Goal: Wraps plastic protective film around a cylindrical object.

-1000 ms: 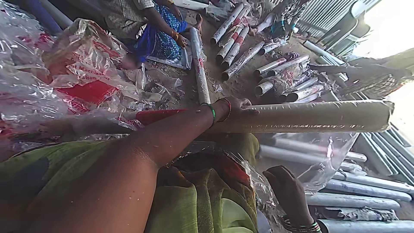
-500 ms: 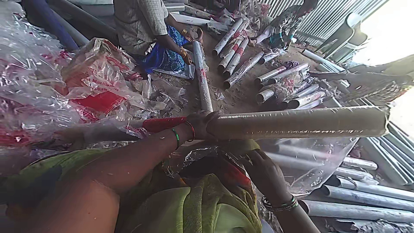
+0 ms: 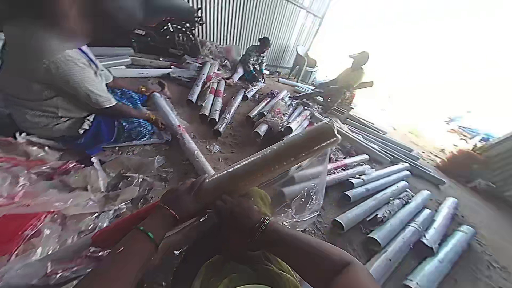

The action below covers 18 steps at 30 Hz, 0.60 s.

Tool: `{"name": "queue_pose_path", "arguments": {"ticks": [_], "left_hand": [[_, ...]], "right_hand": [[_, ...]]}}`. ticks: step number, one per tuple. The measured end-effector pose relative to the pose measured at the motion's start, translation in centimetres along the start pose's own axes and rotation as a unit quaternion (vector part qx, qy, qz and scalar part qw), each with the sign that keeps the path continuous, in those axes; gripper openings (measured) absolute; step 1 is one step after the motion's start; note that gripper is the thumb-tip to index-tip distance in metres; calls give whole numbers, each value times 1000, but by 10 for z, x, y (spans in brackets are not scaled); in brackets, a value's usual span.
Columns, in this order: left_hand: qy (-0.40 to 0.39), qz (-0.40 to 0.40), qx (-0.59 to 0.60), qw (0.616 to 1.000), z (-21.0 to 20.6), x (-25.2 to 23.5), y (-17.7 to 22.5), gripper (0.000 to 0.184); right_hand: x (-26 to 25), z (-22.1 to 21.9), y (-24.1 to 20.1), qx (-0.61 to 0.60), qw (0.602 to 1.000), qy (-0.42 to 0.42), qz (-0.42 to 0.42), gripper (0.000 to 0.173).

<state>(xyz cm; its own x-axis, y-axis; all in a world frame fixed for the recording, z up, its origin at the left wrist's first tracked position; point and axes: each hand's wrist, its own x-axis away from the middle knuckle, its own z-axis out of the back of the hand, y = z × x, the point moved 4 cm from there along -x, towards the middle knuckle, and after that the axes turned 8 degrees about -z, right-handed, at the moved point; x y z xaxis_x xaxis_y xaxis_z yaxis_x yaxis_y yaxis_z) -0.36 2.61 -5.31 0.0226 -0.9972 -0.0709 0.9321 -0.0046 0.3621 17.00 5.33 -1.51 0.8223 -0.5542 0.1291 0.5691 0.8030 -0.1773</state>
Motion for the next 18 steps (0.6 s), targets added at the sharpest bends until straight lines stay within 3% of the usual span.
{"name": "queue_pose_path", "arguments": {"ticks": [6,10,13,18], "left_hand": [[82,-83,22,993,5,17,12,82],[-5,-86,101,991,6,26,14,89],[-61,-75,128,987,-4,21,8,94],[-71,-55,109,990,-8,19,10,93]], "right_hand": [[21,13,-7,-9,990,112,87,19],[41,18,-22,-10,984,129,121,15],[43,17,-23,-29,989,95,109,21],[40,14,-21,-31,992,81,92,20]]}}
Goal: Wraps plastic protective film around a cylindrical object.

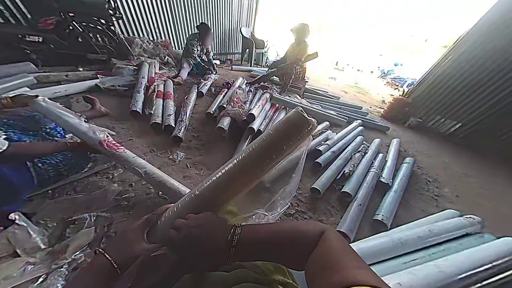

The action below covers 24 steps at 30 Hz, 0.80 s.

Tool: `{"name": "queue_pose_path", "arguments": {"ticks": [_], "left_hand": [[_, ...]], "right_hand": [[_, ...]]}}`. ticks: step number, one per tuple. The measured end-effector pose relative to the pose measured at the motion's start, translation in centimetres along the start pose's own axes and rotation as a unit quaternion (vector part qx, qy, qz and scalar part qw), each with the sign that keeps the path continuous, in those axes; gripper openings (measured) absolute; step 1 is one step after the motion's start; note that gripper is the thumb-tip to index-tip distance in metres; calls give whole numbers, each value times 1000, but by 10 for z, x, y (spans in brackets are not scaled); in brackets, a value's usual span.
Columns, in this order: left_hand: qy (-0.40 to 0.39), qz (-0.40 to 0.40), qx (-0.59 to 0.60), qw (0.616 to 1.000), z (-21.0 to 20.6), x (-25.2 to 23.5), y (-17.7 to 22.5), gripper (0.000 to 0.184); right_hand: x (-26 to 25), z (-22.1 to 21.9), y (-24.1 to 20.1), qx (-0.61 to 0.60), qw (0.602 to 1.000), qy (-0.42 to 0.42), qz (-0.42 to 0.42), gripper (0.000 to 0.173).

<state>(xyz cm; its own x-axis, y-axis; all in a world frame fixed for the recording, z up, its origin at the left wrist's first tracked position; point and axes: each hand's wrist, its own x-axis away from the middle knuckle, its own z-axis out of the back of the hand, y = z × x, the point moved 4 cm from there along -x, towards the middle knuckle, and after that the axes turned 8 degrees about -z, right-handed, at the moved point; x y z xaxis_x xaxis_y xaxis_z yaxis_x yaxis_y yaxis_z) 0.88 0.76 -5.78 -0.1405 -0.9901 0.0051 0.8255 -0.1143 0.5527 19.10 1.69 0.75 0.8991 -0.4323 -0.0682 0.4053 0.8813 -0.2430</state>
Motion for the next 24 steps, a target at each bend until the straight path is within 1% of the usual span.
{"name": "queue_pose_path", "arguments": {"ticks": [4,8,10,12,14,16,19,20,22,24], "left_hand": [[-5,-2,21,1000,-4,2,-5,97],[6,-6,48,999,-5,0,-12,98],[0,10,70,997,-1,-2,-13,100],[-22,39,94,995,5,-3,-9,102],[-48,59,103,992,11,-6,-7,97],[-52,75,124,988,13,-8,-6,88],[-39,107,184,976,13,-11,-6,81],[-34,102,197,974,13,-11,-8,79],[-31,87,208,974,11,-10,-10,79],[-37,94,204,974,15,-7,-4,79]], "right_hand": [[1,3,-4,22,998,-58,-7,23],[-2,3,-6,42,994,-97,-10,25],[-2,2,-7,44,991,-127,-6,25],[0,-2,-9,26,988,-152,2,26],[6,-10,-7,11,990,-142,10,24],[15,-16,-7,4,990,-142,-3,26],[28,-31,-2,30,996,-85,2,24],[33,-37,0,42,998,-51,3,23],[40,-51,6,71,994,73,30,18],[42,-58,9,74,988,135,30,19]]}}
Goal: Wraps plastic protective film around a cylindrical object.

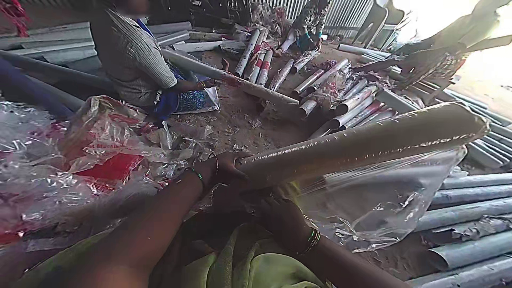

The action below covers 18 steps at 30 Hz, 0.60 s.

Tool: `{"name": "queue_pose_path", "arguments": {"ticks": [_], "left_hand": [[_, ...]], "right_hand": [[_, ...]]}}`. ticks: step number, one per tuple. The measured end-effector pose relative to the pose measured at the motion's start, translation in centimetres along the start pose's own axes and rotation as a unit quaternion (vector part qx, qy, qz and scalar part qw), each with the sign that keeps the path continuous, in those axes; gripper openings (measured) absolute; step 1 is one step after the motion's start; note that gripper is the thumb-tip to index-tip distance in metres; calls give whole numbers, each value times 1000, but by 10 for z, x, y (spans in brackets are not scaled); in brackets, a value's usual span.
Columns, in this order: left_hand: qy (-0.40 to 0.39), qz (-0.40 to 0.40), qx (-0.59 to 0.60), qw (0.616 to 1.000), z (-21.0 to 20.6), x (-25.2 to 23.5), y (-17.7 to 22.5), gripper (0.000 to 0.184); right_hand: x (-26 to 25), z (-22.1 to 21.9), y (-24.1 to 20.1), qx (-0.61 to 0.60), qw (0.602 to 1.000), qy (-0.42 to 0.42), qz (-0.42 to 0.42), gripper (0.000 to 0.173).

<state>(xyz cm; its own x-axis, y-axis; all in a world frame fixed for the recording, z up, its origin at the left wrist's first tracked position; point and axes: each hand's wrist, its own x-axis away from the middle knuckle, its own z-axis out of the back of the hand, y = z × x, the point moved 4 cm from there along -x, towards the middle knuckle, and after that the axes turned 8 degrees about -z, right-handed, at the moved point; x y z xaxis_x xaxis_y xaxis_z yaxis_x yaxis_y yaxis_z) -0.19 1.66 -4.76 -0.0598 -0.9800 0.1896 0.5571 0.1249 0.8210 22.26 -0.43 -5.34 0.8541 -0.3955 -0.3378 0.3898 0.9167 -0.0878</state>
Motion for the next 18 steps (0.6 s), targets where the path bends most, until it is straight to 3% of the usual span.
{"name": "queue_pose_path", "arguments": {"ticks": [3,7,9,11,14,16,18], "left_hand": [[-13,7,-18,1000,0,1,0,80],[-18,-17,-43,999,-1,-5,-4,89],[-18,-17,-66,997,0,-5,-7,93],[-9,-19,-71,997,-1,-4,-9,96],[-6,-26,-68,997,-2,-4,-12,99],[-4,-32,-65,997,-2,-4,-15,101],[-1,-34,-69,997,-2,-5,-19,103]], "right_hand": [[5,1,7,-58,997,49,-3,15],[10,71,26,-285,953,-10,-103,21],[18,115,55,-279,939,116,-164,21],[32,154,99,-169,915,276,-241,22],[61,200,170,-19,827,352,-438,49],[80,208,211,-57,770,328,-545,68],[90,196,238,-143,732,289,-601,66]]}}
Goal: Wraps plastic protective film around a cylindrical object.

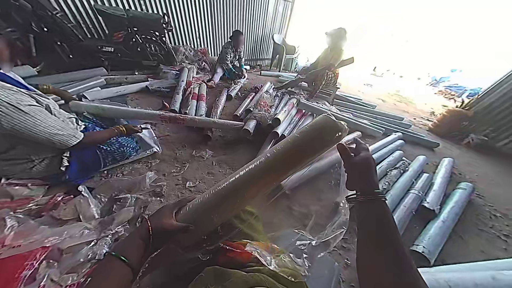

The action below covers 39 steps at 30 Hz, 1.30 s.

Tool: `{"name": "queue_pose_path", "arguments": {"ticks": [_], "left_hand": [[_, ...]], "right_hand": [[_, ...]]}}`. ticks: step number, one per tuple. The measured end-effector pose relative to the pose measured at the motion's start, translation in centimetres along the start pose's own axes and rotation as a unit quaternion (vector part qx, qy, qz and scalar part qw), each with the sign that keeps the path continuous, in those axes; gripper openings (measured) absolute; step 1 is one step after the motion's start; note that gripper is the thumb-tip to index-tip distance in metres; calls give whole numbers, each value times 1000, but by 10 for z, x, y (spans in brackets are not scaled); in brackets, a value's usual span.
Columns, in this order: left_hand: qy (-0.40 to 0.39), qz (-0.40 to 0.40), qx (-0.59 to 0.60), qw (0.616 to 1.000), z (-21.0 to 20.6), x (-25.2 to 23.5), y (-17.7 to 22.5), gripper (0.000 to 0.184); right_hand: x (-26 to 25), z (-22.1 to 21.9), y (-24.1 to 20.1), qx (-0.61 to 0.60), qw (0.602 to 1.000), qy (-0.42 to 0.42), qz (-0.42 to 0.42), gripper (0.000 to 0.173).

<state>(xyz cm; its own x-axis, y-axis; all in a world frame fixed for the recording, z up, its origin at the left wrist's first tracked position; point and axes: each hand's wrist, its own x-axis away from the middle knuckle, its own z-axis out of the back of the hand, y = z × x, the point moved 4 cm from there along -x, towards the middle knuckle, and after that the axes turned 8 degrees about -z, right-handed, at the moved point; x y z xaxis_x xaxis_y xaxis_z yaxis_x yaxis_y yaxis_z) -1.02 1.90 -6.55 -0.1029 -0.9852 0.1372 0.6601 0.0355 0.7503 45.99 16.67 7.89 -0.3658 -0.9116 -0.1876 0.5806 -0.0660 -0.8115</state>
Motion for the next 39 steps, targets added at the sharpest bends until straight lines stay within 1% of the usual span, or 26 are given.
{"name": "queue_pose_path", "arguments": {"ticks": [2,3,4,6,7,9,10,11,13,15,17,20,22,24,26,28,30,31,33,35,37,39], "left_hand": [[-3,1,-1,1000,-1,-1,-2,106],[-3,3,3,1000,-1,-1,-2,107],[-2,9,12,1000,-2,1,1,107],[-6,27,31,999,-2,4,7,104],[-20,35,21,999,0,4,8,101],[-68,44,-42,996,11,-1,14,93],[-74,37,-82,993,18,-5,21,93],[-66,20,-119,991,24,-9,35,97],[-2,-43,-168,985,23,-17,83,106],[60,-109,-189,974,9,-27,138,106],[80,-152,-207,963,-14,-41,186,105],[90,-158,-242,953,-49,-62,235,109],[76,-111,-274,952,-65,-79,252,117],[80,-54,-287,953,-70,-98,257,123],[104,-43,-275,955,-69,-110,256,119],[138,-84,-266,950,-68,-115,250,113],[152,-108,-263,946,-67,-118,243,110],[153,-115,-260,946,-65,-119,240,108],[125,-107,-234,958,-60,-123,234,105],[93,-98,-194,972,-56,-128,230,101],[64,-85,-151,983,-51,-135,225,97],[40,-67,-101,992,-44,-144,217,98]], "right_hand": [[0,-16,9,-66,994,-68,-46,43],[1,-25,11,-102,989,-93,-47,31],[2,-32,12,-153,980,-119,-47,25],[1,-38,14,-233,961,-138,-47,19],[0,-40,14,-260,954,-141,-46,17],[-2,-42,14,-297,942,-146,-46,17],[-2,-43,14,-313,937,-149,-44,18],[-2,-44,15,-325,933,-151,-45,19],[-2,-43,15,-344,924,-159,-49,21],[-2,-43,16,-357,917,-165,-64,20],[-2,-43,17,-362,913,-173,-71,21],[-5,-42,20,-363,911,-181,-71,20],[-7,-42,24,-357,913,-183,-73,18],[-8,-42,31,-353,914,-188,-66,18],[-11,-43,38,-361,910,-202,-31,20],[-14,-45,48,-371,903,-216,-2,20],[-15,-53,65,-363,905,-224,-14,16],[-15,-61,79,-348,910,-224,-33,14],[-9,-91,112,-317,920,-219,-68,10],[0,-127,131,-339,914,-210,-71,11],[5,-160,132,-376,902,-199,-69,11],[7,-184,121,-383,900,-193,-78,17]]}}
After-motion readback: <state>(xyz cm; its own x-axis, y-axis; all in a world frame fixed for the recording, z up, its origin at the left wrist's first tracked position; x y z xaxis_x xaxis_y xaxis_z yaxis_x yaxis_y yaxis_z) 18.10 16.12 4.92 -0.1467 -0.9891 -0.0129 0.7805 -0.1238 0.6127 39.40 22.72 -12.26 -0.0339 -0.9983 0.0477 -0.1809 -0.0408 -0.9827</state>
